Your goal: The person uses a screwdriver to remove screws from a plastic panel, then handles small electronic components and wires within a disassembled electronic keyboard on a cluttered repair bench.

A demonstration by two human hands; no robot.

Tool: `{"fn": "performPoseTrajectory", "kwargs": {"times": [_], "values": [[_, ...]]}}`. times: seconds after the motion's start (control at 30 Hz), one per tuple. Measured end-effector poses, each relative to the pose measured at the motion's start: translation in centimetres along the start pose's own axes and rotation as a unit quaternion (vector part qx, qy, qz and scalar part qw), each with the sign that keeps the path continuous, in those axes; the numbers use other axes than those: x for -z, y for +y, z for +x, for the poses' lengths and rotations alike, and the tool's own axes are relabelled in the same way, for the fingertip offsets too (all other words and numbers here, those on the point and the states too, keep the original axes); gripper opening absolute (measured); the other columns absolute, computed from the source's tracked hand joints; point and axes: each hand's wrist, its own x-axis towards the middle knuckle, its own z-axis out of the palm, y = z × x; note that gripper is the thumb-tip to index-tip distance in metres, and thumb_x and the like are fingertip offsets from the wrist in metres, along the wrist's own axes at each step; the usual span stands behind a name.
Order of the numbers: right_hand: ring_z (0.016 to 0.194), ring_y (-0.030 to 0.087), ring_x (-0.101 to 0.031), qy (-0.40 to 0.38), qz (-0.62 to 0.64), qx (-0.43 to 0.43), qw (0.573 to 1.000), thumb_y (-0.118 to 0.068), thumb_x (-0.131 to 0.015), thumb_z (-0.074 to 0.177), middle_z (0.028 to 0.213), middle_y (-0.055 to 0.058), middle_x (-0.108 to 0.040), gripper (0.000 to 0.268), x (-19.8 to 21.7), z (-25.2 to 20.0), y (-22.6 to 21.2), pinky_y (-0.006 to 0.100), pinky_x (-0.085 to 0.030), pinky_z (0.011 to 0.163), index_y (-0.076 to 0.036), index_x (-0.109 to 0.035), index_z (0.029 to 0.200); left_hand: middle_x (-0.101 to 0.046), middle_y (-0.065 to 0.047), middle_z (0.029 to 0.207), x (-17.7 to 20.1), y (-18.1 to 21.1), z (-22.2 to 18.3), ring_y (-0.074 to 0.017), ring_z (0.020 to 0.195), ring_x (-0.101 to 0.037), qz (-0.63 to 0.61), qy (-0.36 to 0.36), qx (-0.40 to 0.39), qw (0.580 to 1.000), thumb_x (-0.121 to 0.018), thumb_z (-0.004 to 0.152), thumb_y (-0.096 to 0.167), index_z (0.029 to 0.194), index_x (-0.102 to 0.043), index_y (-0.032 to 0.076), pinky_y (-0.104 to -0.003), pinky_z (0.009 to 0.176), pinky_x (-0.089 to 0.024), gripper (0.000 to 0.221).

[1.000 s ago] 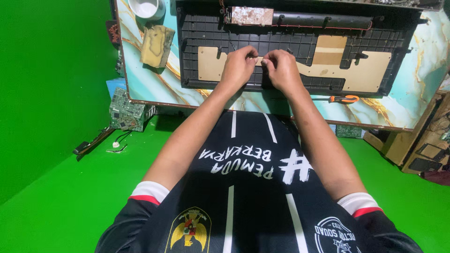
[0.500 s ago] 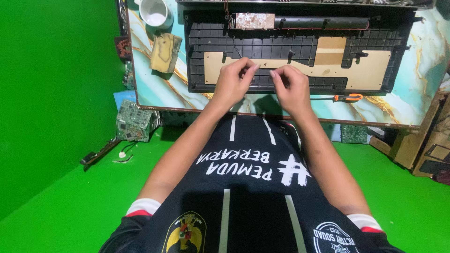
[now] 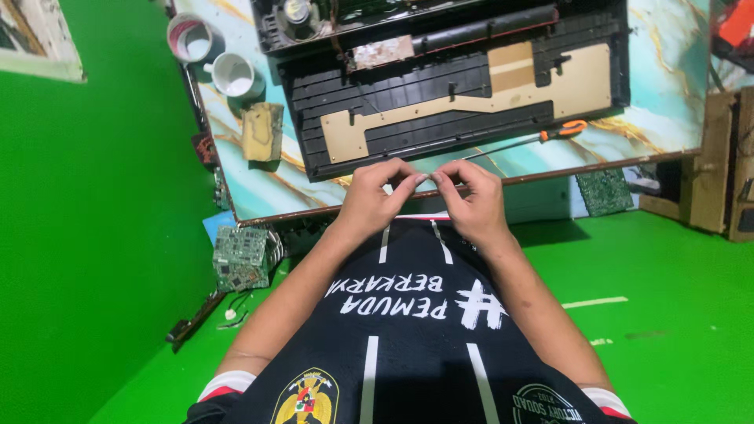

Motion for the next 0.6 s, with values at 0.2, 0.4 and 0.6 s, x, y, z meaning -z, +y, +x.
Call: {"fn": "performPoseTrajectory", "kwargs": {"times": [0.2,0.4,0.6], "values": [[0.079,0.016,-0.070,0.030,0.016,0.003,0.999,-0.006,-0.068,0.099,0.093,0.010,-0.071,0.010,2.9,-1.7,1.4,0.028,-0.055,0.072,0.001,-0.069,0.105,-0.076,-0.011,0.089,-3.4,0.9,0.9,-0.0174,0.075,-0.073,0.005,-0.046,-0.008,0.999,-0.071,0.097,0.012,0.104,-0.072,0.000,-0.029,0.071,-0.057,0.014],[0.079,0.018,-0.070,0.027,0.008,0.021,0.999,-0.009,-0.068,0.100,0.094,0.011,-0.072,0.011,8.1,-2.0,3.9,0.030,-0.055,0.072,0.000,-0.070,0.105,-0.075,-0.011,0.092,-8.8,2.1,2.7,-0.0175,0.081,-0.074,-0.023,-0.029,-0.023,0.999,-0.069,0.098,0.011,0.109,-0.070,0.000,-0.029,0.074,-0.058,0.016],[0.078,0.018,-0.068,-0.015,0.000,-0.002,1.000,-0.012,-0.069,0.099,0.093,0.011,-0.071,0.014,14.7,-1.7,8.6,0.029,-0.053,0.069,0.000,-0.071,0.106,-0.073,-0.010,0.090,-15.8,2.3,4.8,-0.0210,0.079,-0.073,0.027,-0.015,0.001,1.000,-0.070,0.097,0.013,0.104,-0.071,0.002,-0.032,0.072,-0.057,0.013]]}}
